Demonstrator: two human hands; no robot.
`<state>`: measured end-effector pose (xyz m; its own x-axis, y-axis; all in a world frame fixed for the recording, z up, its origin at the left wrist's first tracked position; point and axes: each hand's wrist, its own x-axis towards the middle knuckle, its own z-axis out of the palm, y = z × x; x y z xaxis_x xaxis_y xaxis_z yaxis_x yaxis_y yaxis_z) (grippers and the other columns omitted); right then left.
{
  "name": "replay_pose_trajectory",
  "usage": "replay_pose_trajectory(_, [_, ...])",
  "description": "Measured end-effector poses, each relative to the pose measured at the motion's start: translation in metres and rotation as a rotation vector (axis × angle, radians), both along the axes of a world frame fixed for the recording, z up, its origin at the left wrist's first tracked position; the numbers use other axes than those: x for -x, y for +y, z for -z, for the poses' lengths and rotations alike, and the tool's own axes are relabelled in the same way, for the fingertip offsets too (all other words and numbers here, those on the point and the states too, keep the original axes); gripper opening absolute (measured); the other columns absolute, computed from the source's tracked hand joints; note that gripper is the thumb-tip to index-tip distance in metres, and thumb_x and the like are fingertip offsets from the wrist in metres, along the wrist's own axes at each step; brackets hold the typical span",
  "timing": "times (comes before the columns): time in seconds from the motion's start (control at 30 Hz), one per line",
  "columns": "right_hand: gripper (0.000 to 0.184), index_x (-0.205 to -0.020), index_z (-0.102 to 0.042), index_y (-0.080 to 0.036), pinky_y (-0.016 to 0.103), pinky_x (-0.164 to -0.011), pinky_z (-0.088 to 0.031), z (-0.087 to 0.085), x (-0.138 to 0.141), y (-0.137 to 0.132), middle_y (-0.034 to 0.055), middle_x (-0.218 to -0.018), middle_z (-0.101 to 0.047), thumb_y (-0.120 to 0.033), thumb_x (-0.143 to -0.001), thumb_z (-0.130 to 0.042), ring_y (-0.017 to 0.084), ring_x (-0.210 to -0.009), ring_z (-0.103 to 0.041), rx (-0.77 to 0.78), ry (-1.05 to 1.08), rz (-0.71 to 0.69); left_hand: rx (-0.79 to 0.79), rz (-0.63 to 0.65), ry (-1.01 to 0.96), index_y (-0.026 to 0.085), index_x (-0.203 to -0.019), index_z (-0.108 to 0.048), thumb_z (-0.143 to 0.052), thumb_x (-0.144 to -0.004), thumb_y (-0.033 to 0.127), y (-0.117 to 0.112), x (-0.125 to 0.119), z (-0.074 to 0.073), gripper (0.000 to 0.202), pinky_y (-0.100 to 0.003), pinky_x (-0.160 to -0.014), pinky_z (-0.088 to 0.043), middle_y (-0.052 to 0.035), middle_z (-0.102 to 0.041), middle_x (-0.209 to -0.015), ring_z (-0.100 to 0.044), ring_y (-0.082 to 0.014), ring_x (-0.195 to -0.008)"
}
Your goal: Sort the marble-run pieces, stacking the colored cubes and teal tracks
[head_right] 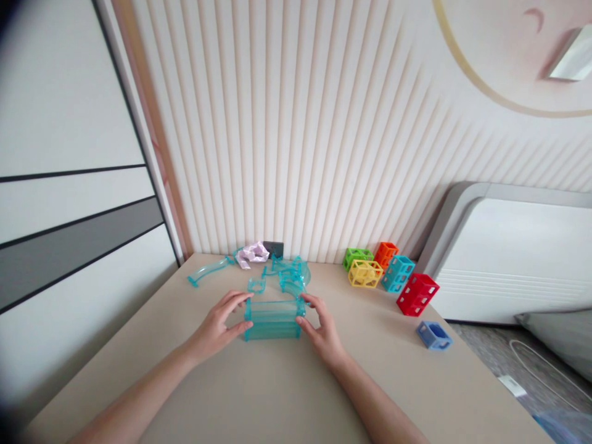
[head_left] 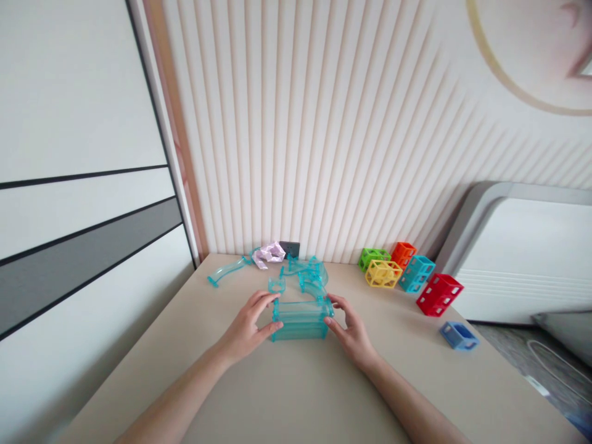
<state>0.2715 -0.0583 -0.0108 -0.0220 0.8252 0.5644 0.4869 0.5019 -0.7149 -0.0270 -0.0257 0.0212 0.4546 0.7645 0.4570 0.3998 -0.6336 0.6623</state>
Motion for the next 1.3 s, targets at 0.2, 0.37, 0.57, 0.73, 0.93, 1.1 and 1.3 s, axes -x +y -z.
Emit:
replay_pose_trajectory(0.2, [0.046,-0.127,-0.059,-0.023,0.037,-0.091,-0.054,0.0001,-0.0007,-0.0005,0.0082,-0.118,-0.068,-0.045,-0.088,-0.066,0.023,-0.101,-0.062,0.023,0.009,0.009,0.035,-0.016,-0.013,0.026,-0.132,-0.054,-0.063,-0.089,0.044,0.0016,-0.0015,0.0030,0.047,-0.040,-0.100,-0.048,-0.0092,-0.059,-0.122,-0.060,-0.0227,-0.107])
replay_pose_trajectory(0.37, [0.044,-0.126,-0.061,-0.024,0.036,-0.091,-0.054,-0.0021,-0.0029,-0.0017,0.0073,-0.116,-0.068,-0.047,-0.088,-0.065,0.023,-0.100,-0.063,0.061,0.010,-0.032,0.056,-0.012,-0.015,0.026,-0.131,-0.054,-0.064,-0.088,0.043,-0.0012,-0.0017,-0.0006,0.047,-0.040,-0.099,-0.049,-0.0088,-0.060,-0.120,-0.060,-0.0226,-0.105])
replay_pose_trajectory(0.57, [0.045,-0.123,-0.063,-0.024,0.036,-0.090,-0.053,-0.0011,-0.0043,0.0008,0.0072,-0.113,-0.068,-0.049,-0.085,-0.068,0.023,-0.099,-0.063,0.077,0.030,-0.051,0.086,-0.006,-0.015,0.025,-0.130,-0.055,-0.065,-0.088,0.043,-0.0016,0.0002,0.0021,0.047,-0.039,-0.098,-0.049,-0.0087,-0.059,-0.123,-0.061,-0.0218,-0.105])
replay_pose_trajectory(0.73, [0.047,-0.126,-0.061,-0.025,0.037,-0.092,-0.052,0.0006,-0.0058,0.0018,0.0067,-0.114,-0.068,-0.048,-0.085,-0.069,0.023,-0.103,-0.062,0.099,0.020,-0.073,0.095,-0.002,-0.008,0.026,-0.131,-0.054,-0.065,-0.088,0.043,-0.0016,0.0010,0.0028,0.047,-0.040,-0.098,-0.049,-0.0090,-0.059,-0.123,-0.060,-0.0219,-0.105])
replay_pose_trajectory(0.93, [0.047,-0.127,-0.060,-0.025,0.038,-0.092,-0.052,-0.0005,-0.0061,0.0007,0.0073,-0.116,-0.067,-0.046,-0.086,-0.069,0.024,-0.104,-0.062,0.120,0.016,-0.095,0.112,0.007,0.014,0.026,-0.132,-0.052,-0.063,-0.089,0.042,-0.0022,0.0008,0.0017,0.047,-0.036,-0.089,-0.051,-0.0078,-0.059,-0.118,-0.059,-0.0199,-0.098])
replay_pose_trajectory(1.1, [0.047,-0.128,-0.058,-0.026,0.038,-0.093,-0.051,0.0003,-0.0068,0.0012,0.0064,-0.117,-0.066,-0.045,-0.087,-0.069,0.023,-0.105,-0.061,0.135,0.016,-0.098,0.115,0.003,0.015,0.026,-0.132,-0.053,-0.064,-0.088,0.042,-0.0004,0.0012,0.0048,0.048,-0.035,-0.088,-0.051,-0.0078,-0.060,-0.118,-0.059,-0.0203,-0.097])
replay_pose_trajectory(1.3, [0.048,-0.128,-0.059,-0.026,0.039,-0.093,-0.052,0.0006,-0.0066,0.0013,0.0065,-0.117,-0.067,-0.047,-0.087,-0.068,0.024,-0.106,-0.062,0.133,-0.001,-0.088,0.101,-0.010,0.011,0.026,-0.132,-0.054,-0.064,-0.088,0.042,-0.0006,0.0009,0.0043,0.047,-0.034,-0.085,-0.051,-0.0074,-0.061,-0.116,-0.059,-0.0196,-0.095])
